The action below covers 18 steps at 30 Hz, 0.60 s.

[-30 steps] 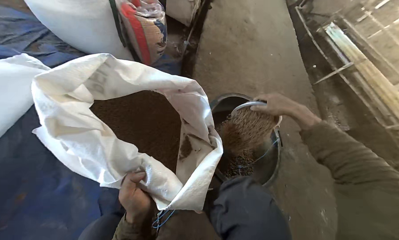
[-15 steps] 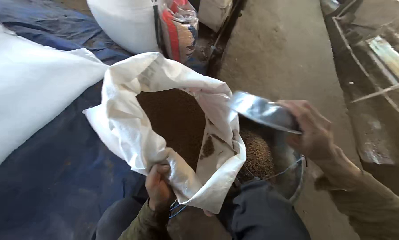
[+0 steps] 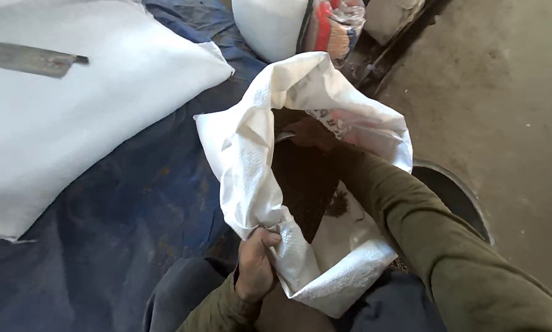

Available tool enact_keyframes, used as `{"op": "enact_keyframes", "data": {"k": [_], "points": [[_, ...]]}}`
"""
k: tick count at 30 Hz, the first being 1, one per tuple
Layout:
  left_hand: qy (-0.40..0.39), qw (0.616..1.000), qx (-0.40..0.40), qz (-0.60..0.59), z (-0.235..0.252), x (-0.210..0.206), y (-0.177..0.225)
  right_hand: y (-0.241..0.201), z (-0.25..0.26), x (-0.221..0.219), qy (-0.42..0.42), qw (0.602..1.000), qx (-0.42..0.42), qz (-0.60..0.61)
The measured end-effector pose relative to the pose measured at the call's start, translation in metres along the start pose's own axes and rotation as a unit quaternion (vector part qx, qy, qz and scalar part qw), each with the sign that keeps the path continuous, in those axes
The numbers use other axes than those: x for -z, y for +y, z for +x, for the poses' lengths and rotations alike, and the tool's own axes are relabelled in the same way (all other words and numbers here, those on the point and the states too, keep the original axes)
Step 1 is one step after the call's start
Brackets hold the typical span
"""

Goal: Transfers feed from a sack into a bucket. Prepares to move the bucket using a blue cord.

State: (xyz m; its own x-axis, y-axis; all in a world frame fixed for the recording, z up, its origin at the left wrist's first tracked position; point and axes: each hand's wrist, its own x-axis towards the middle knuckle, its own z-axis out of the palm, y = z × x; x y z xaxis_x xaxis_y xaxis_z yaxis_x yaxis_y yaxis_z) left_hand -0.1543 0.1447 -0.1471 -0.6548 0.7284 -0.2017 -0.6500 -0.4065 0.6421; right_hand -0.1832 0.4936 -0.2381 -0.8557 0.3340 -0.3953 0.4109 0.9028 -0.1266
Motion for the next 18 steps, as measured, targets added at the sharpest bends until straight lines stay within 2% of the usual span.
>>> {"op": "enact_keyframes", "data": {"k": [2, 5, 9, 14, 18], "points": [[0.01, 1.0, 0.014, -0.003, -0.001, 0.001, 0.0, -0.005, -0.003, -0.011, -0.053, 0.997, -0.013, 0.058], [0.021, 0.999, 0.028, -0.002, 0.001, 0.0, 0.002, -0.008, -0.01, -0.021, -0.086, 0.986, -0.033, 0.138], [0.033, 0.998, 0.047, 0.008, 0.001, -0.002, 0.005, -0.014, -0.019, -0.031, -0.158, 0.959, -0.07, 0.225], [0.04, 0.998, 0.057, 0.007, 0.003, -0.003, 0.003, -0.033, -0.03, -0.041, -0.224, 0.93, -0.109, 0.269], [0.038, 0.998, 0.054, 0.016, 0.005, -0.002, 0.0, -0.056, -0.046, -0.031, -0.285, 0.906, -0.096, 0.299]]}}
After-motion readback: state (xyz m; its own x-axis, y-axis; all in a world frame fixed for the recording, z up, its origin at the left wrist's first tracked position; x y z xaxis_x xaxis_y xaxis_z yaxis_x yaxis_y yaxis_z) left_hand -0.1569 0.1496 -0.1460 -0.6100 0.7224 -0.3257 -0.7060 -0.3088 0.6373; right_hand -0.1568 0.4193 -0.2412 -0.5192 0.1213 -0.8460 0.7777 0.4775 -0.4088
